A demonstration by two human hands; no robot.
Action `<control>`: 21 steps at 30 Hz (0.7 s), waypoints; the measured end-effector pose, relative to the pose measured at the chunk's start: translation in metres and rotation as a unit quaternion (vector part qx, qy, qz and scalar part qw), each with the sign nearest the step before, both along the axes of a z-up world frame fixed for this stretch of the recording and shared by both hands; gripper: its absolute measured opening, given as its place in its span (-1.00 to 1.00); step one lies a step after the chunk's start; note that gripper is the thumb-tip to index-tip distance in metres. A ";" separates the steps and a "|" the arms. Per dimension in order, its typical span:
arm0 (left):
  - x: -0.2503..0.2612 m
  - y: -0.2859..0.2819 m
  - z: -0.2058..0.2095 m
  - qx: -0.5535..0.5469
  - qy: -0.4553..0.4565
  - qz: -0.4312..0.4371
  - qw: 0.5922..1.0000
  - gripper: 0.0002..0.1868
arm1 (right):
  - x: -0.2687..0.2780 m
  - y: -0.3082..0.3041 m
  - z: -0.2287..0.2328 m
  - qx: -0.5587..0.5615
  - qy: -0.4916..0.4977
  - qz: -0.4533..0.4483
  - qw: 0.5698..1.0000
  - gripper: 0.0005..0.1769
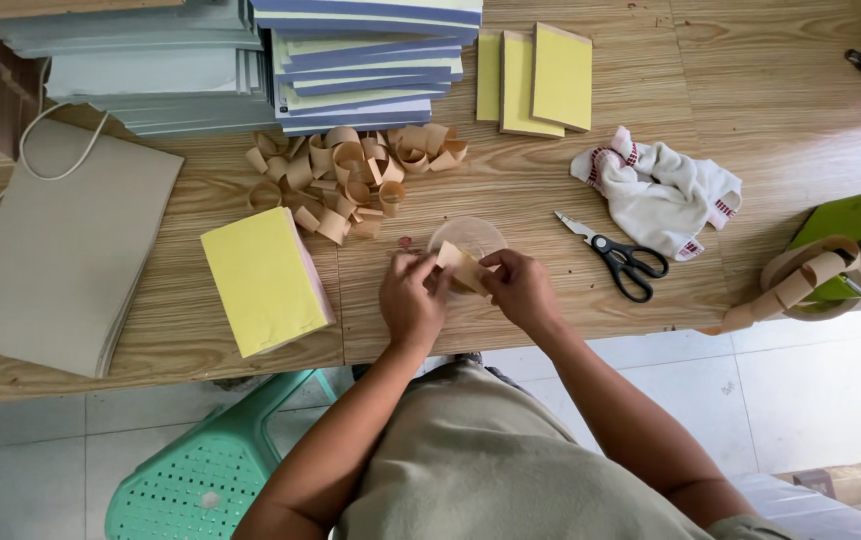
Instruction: The person repeatedly applies adhesive from a small container to the spine of yellow notebooks using a sponge applicator, then presses the spine to secure the binding. The person handles multiple notebooks one at a time, stacking completed units on the table.
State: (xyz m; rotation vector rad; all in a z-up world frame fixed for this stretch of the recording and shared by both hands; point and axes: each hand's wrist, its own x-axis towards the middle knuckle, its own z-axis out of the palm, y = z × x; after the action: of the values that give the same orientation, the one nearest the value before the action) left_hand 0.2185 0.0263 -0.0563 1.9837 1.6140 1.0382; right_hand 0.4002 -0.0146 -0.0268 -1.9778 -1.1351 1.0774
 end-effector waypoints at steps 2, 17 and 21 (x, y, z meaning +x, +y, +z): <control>-0.002 -0.002 -0.002 0.042 -0.005 -0.008 0.999 -0.44 | -0.004 0.001 0.002 0.003 0.004 -0.009 1.000 -0.81; 0.007 -0.010 -0.027 0.193 0.212 -0.209 0.935 -0.52 | 0.003 -0.022 0.012 0.040 -0.092 0.004 0.995 -0.77; 0.012 -0.012 -0.035 0.192 0.162 -0.237 0.939 -0.62 | 0.006 -0.053 0.019 0.109 -0.139 -0.011 0.984 -0.70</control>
State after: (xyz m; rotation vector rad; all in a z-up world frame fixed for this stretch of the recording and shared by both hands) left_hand 0.2303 0.0144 -0.0909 2.7452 1.0163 0.9128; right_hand 0.4059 -0.0674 -0.0075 -1.9989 -1.3115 0.6471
